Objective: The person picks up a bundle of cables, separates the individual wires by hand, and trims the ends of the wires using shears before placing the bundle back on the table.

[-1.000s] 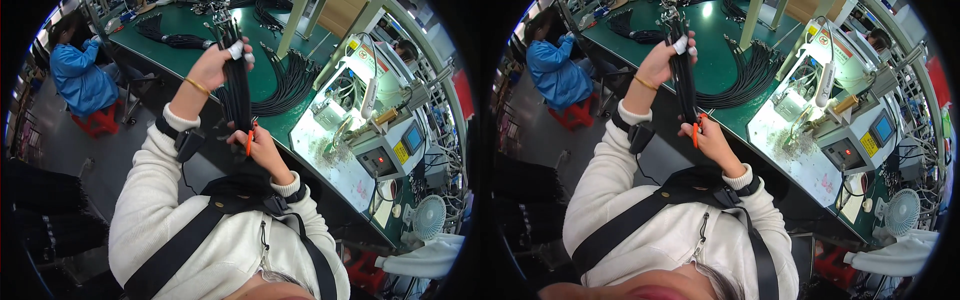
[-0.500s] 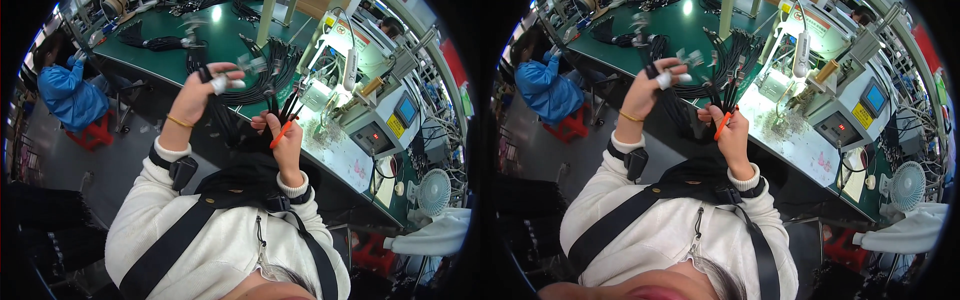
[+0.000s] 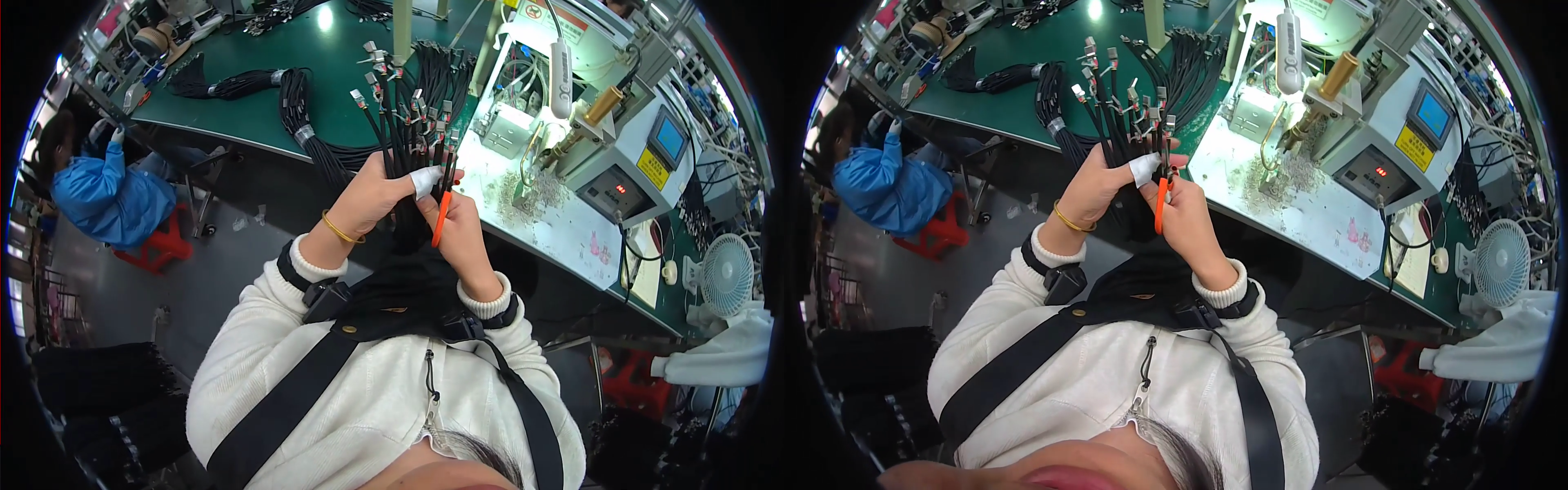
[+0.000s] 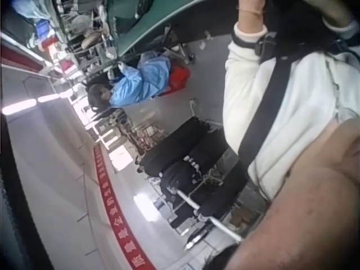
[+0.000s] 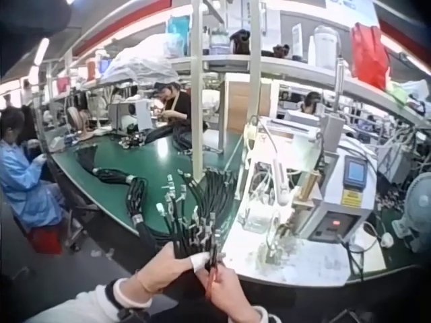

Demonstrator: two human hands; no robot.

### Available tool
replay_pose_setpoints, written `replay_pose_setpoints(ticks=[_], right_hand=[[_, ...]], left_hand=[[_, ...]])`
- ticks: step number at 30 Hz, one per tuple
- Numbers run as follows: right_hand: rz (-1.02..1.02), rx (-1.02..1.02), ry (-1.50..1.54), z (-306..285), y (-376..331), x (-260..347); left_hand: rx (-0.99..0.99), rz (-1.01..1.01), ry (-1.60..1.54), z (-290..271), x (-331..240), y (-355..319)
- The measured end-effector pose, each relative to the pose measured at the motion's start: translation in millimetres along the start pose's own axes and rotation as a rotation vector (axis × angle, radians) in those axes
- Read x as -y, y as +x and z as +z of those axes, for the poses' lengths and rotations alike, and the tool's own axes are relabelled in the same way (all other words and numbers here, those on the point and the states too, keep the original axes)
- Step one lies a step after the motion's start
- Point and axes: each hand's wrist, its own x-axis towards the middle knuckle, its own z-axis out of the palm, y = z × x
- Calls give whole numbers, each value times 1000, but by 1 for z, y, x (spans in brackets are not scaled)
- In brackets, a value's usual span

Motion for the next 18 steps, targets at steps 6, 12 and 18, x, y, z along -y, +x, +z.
replay_pose_setpoints(ticks=[6, 12, 18], right_hand=[[-111, -198, -61, 3, -7, -2], [-50, -233, -534, -22, -15, -5], [-46, 193, -847, -56, -38, -20]], left_hand=[[-99, -32, 46, -5, 5, 5], [-56, 108, 213, -5, 4, 1], [42, 203, -438, -50, -61, -14]])
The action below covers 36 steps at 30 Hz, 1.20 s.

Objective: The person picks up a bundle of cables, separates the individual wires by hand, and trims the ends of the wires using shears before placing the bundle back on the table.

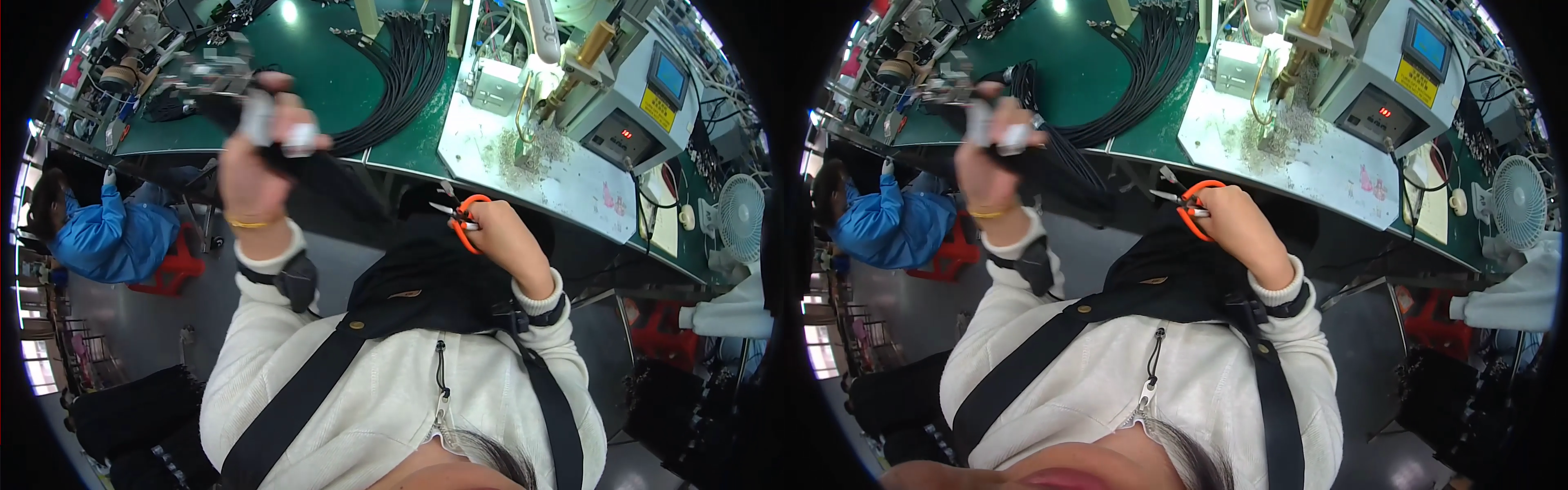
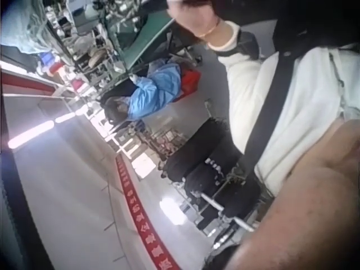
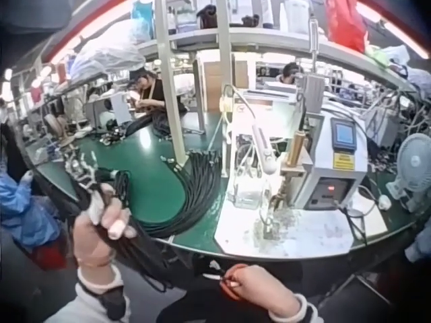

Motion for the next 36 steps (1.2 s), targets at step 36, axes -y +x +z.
replay_pose_setpoints(ticks=[36], right_hand=[[-391, -242, 299, -58, -20, -5]], left_hand=[[248, -594, 991, 35, 162, -15]])
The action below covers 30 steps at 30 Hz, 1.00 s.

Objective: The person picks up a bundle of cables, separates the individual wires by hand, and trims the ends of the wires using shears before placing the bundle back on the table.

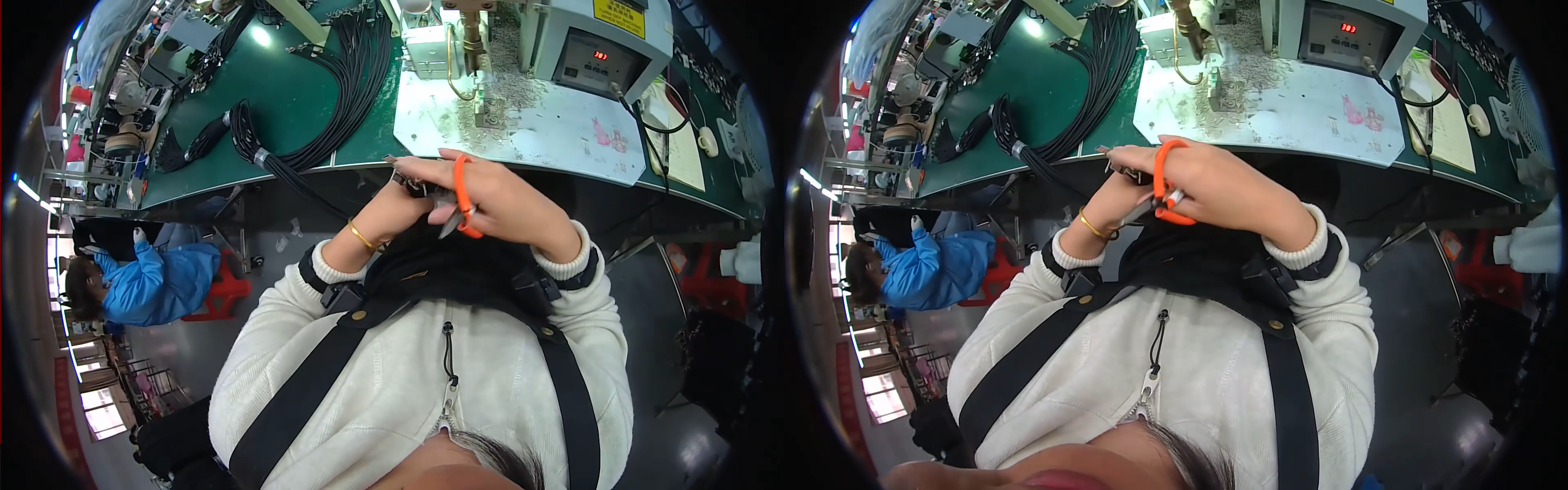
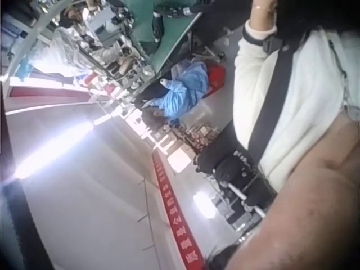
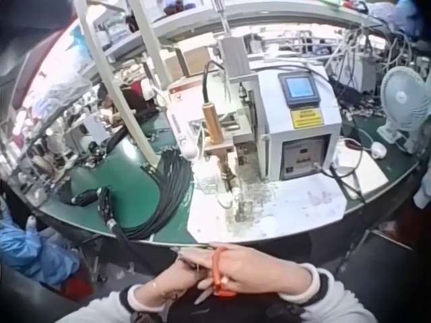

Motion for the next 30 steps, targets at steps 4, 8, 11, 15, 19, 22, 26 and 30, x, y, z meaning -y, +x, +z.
replay_pose_setpoints(ticks=[4, 8, 11, 15, 19, 22, 26, 30], right_hand=[[-41, -25, -24, -12, -6, 1], [-152, -137, -206, -19, -3, 1], [-171, 100, -361, -4, -5, -12], [-68, -63, -259, 5, -11, -36], [34, -218, -259, 19, -4, -22], [66, -84, -265, 20, -9, -32], [-1, -396, -249, 30, -3, -13], [324, -684, 231, 28, -31, -36]], left_hand=[[-74, 10, -176, 12, 2, 11], [-157, 202, -109, 22, 37, 38], [-13, 42, -272, 14, 13, 34], [22, -326, -331, 16, -35, 38], [-32, 106, -327, 3, 12, 48], [-99, 162, -318, 12, 25, 42], [-187, 252, -446, 18, 30, 36], [-106, 51, -588, 8, 20, 27]])
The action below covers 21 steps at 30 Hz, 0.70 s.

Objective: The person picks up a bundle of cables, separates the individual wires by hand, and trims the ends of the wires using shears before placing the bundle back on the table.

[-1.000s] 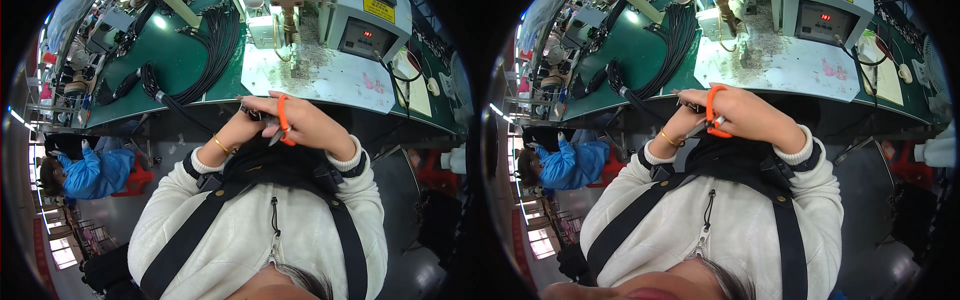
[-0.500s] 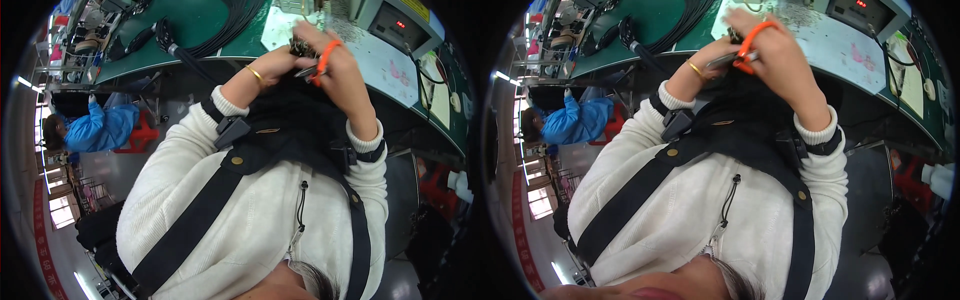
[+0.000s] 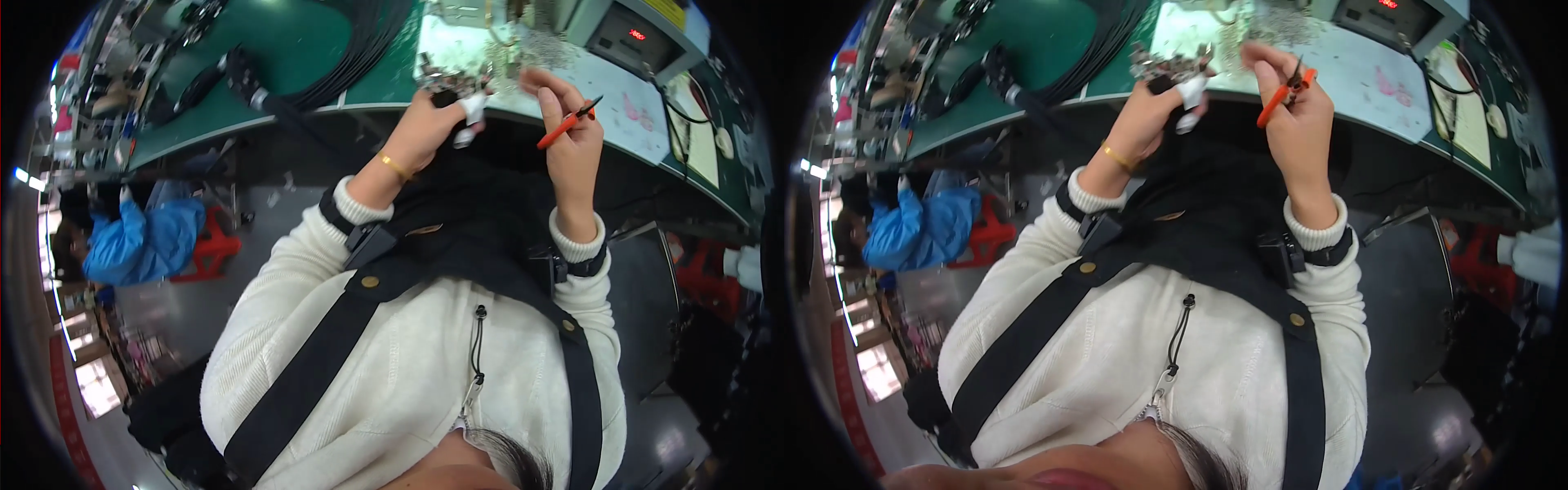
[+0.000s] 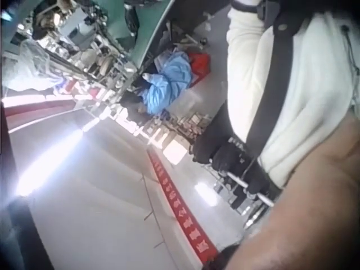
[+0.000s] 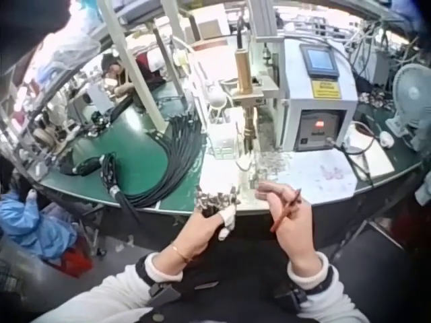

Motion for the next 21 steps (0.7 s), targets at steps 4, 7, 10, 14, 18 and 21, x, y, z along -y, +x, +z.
replay_pose_setpoints(ticks=[4, 7, 10, 14, 18, 21], right_hand=[[454, -5, 185, -8, 0, -7], [521, -5, 165, -1, 5, -13], [557, -8, 152, 2, 9, -17], [539, -30, 177, 6, 5, -19], [430, -77, 204, 13, -6, -19], [296, -108, 110, 15, -6, -18]], left_hand=[[-28, -97, 243, -12, 10, 10], [25, -31, 122, -3, 17, 17], [53, 88, 260, -5, 24, 22], [24, -12, 114, -2, 14, 21], [24, -214, -170, -8, 6, 23], [-1, -158, -113, -4, 9, 21]])
